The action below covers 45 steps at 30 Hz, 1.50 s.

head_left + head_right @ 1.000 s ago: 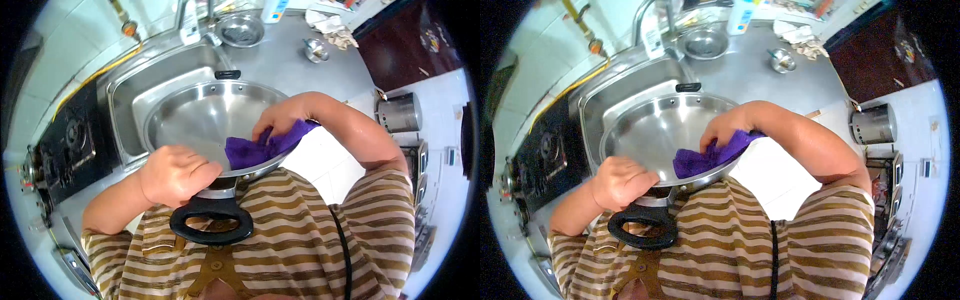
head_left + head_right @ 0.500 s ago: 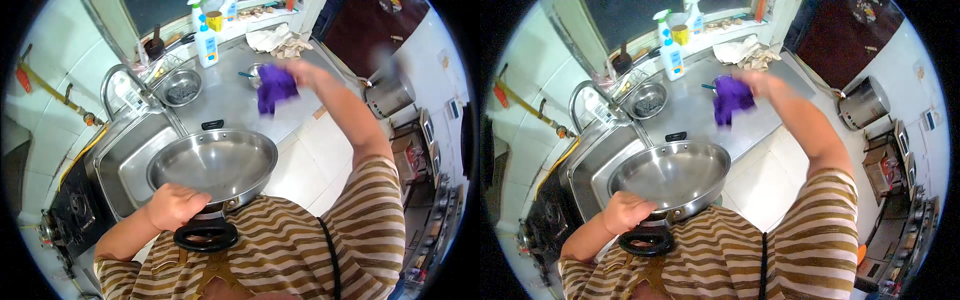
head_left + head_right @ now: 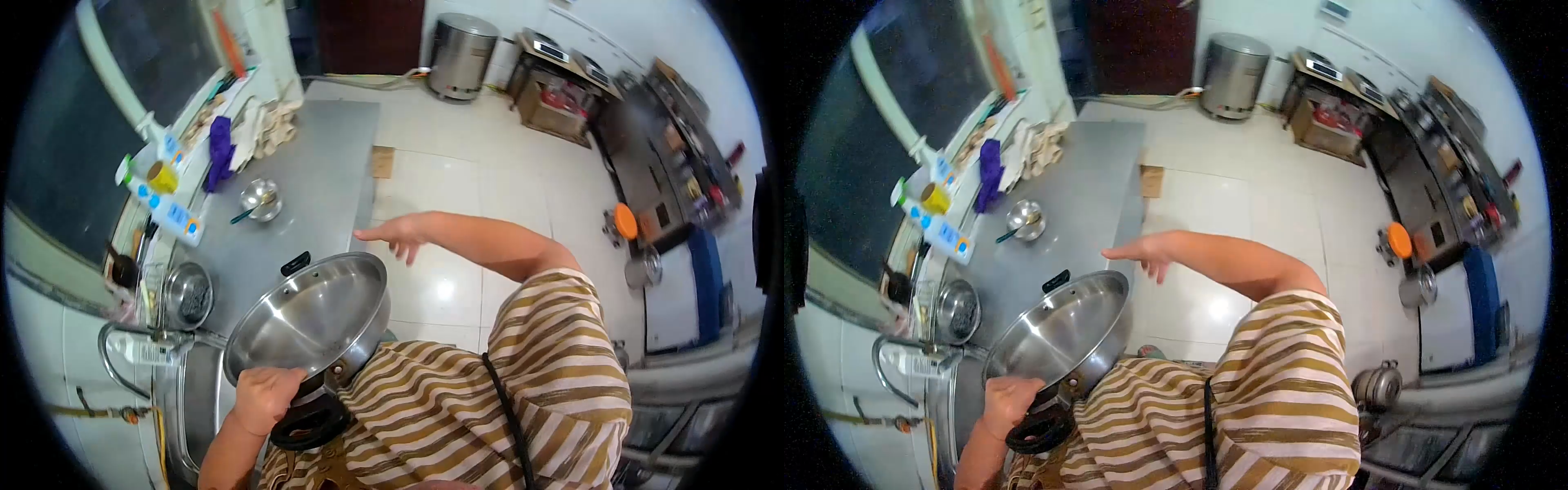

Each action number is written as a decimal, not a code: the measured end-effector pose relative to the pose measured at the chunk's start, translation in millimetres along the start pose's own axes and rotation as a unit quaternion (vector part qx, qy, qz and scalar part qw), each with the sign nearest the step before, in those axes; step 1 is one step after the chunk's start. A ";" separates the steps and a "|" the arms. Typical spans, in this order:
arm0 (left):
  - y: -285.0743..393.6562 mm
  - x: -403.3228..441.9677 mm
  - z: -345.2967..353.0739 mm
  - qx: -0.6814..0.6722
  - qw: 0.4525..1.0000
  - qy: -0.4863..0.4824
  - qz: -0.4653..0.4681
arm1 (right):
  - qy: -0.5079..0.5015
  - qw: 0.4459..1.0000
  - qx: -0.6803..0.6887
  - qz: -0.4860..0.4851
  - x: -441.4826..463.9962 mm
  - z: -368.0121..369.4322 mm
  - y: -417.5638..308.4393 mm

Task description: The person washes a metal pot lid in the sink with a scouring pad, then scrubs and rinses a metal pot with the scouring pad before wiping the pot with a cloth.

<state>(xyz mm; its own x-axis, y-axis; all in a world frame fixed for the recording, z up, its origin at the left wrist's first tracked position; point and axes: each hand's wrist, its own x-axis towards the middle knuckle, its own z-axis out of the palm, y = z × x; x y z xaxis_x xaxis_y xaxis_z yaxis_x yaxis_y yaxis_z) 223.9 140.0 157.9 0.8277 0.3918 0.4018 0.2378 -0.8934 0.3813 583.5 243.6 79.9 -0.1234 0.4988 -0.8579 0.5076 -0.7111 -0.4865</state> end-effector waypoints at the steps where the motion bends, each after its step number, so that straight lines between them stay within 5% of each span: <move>1: -3.7 -4.5 2.6 -0.002 1.000 -0.003 0.017 | 0.015 1.000 0.016 0.003 -5.7 6.7 24.4; 3: -14.1 -5.9 7.2 -0.017 0.997 -0.017 0.070 | -0.100 0.965 0.242 0.028 -18.8 24.0 59.2; 6: 4.6 30.0 18.2 -0.045 0.989 -0.049 0.134 | -0.119 0.964 0.230 -0.055 -80.9 40.1 99.1; 8: 11.4 43.6 20.3 -0.066 0.980 -0.084 0.165 | -0.040 0.966 0.252 -0.037 -97.0 52.5 127.4; 12: 12.0 66.1 37.5 -0.113 0.958 -0.116 0.238 | -0.074 0.931 0.352 0.056 -114.2 65.4 187.8; 17: 31.4 108.0 54.0 -0.094 0.941 -0.167 0.279 | -0.022 0.863 0.505 -0.003 -118.7 75.4 250.8; 28: 91.8 244.2 126.4 -0.060 0.926 -0.168 0.334 | 0.112 0.788 0.599 -0.093 -142.1 1.6 349.4; 38: 113.9 345.0 195.3 -0.157 0.919 -0.158 0.325 | 0.155 0.774 0.609 -0.073 -168.0 -72.7 411.7; 45: 93.5 439.6 248.6 -0.183 0.883 -0.191 0.388 | 0.208 0.692 0.688 -0.067 -161.8 -119.3 443.1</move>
<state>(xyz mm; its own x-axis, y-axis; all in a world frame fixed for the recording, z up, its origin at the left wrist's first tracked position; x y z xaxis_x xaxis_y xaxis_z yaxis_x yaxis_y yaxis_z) 736.3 173.9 163.2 0.7973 -0.4721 0.3762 -0.5981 -0.7017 0.3872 930.0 -93.1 23.0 0.3114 0.5018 -0.8070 -0.8117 -0.3010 -0.5005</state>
